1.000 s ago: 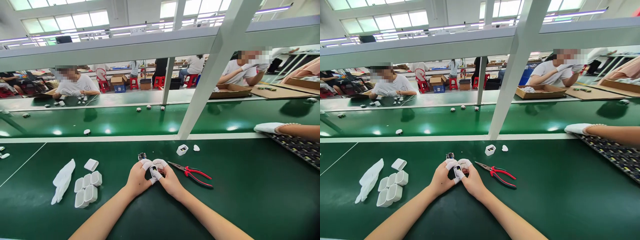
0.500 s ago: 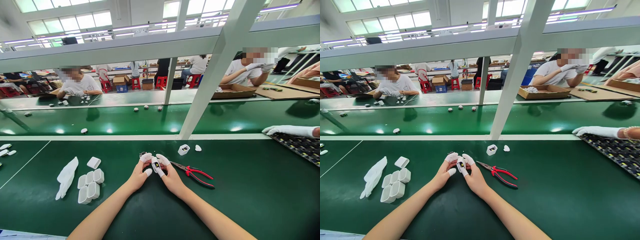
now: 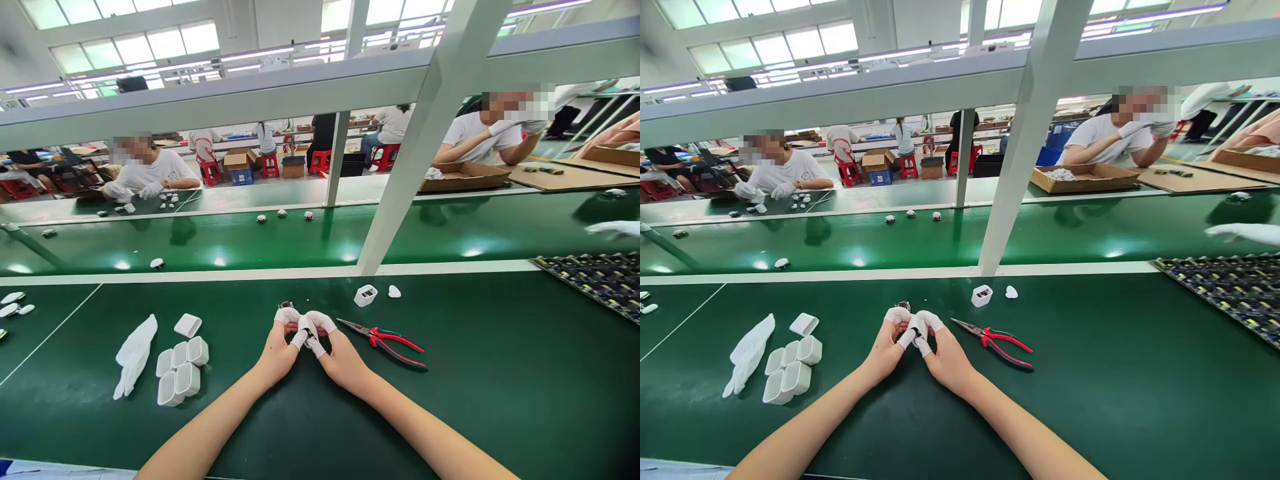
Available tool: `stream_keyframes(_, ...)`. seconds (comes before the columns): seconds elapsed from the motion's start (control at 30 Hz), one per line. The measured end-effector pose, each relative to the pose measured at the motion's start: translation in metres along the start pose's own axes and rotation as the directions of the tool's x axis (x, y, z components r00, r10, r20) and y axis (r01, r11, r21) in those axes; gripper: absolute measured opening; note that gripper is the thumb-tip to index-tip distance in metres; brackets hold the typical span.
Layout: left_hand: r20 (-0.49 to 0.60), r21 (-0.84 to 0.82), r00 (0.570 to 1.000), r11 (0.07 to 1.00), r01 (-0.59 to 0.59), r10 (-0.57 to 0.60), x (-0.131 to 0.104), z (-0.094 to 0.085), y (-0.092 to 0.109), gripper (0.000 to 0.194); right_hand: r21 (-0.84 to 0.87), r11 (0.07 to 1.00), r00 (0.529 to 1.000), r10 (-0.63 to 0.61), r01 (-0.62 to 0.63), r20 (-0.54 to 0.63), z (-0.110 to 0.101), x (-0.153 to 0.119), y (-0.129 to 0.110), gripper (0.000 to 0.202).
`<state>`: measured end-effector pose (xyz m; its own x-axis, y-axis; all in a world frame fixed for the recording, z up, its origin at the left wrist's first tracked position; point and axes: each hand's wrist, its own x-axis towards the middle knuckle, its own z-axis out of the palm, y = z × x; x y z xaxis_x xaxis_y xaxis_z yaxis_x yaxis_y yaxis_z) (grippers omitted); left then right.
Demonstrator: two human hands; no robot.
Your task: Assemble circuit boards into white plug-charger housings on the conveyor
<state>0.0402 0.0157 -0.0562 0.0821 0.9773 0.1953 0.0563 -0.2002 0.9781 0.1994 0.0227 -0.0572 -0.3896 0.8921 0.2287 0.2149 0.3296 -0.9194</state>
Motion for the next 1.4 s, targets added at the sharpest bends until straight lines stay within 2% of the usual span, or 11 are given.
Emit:
stream_keyframes(0.07,-0.049,0.064,0.997,0.997,-0.049,0.052,-0.001,-0.002,0.004,0.031,0.107,0.993,0.999,0.042,-0.039,-0.021,0.001,0.000,-0.003,0.051)
stream_keyframes(0.13,-0.077,0.247,0.959,0.937,-0.247,0.273,-0.003,-0.006,0.006,0.036,0.328,0.937,0.992,0.123,-0.123,0.022,0.001,0.000,-0.009,0.058)
stream_keyframes(0.17,-0.055,0.367,0.894,0.842,-0.396,0.445,-0.004,-0.008,0.006,0.036,0.457,0.872,0.984,0.155,-0.176,0.084,0.000,-0.001,-0.014,0.057)
stream_keyframes(0.23,0.060,0.535,0.667,0.541,-0.649,0.743,-0.007,-0.012,0.004,0.034,0.652,0.707,0.960,0.156,-0.274,0.234,-0.002,-0.004,-0.024,0.049)
stream_keyframes(0.3,0.145,0.563,0.478,0.325,-0.760,0.866,-0.009,-0.015,0.000,0.028,0.755,0.561,0.937,0.133,-0.340,0.323,-0.003,-0.007,-0.033,0.044)
stream_keyframes(0.37,0.184,0.545,0.396,0.242,-0.803,0.900,-0.012,-0.017,-0.004,0.021,0.805,0.462,0.928,0.147,-0.371,0.344,-0.003,-0.010,-0.037,0.046)
stream_keyframes(0.53,0.262,0.526,0.273,0.100,-0.845,0.926,-0.017,-0.017,-0.002,0.012,0.844,0.328,0.905,0.185,-0.425,0.383,0.000,-0.013,-0.032,0.047)
stream_keyframes(0.83,0.346,0.538,0.194,-0.025,-0.843,0.918,-0.017,-0.010,0.011,0.015,0.855,0.251,0.876,0.301,-0.454,0.377,0.002,-0.012,-0.040,0.046)
stream_keyframes(0.97,0.341,0.552,0.209,-0.015,-0.834,0.917,-0.017,-0.011,0.008,0.019,0.848,0.268,0.875,0.310,-0.457,0.373,0.002,-0.012,-0.039,0.047)
stream_keyframes(1.13,0.306,0.586,0.297,0.067,-0.807,0.905,-0.016,-0.016,0.003,0.011,0.851,0.289,0.888,0.286,-0.439,0.361,0.000,-0.011,-0.040,0.045)
stream_keyframes(1.4,0.240,0.526,0.251,0.092,-0.845,0.938,-0.019,-0.011,0.010,0.008,0.845,0.312,0.890,0.293,-0.435,0.350,0.001,-0.015,-0.043,0.043)
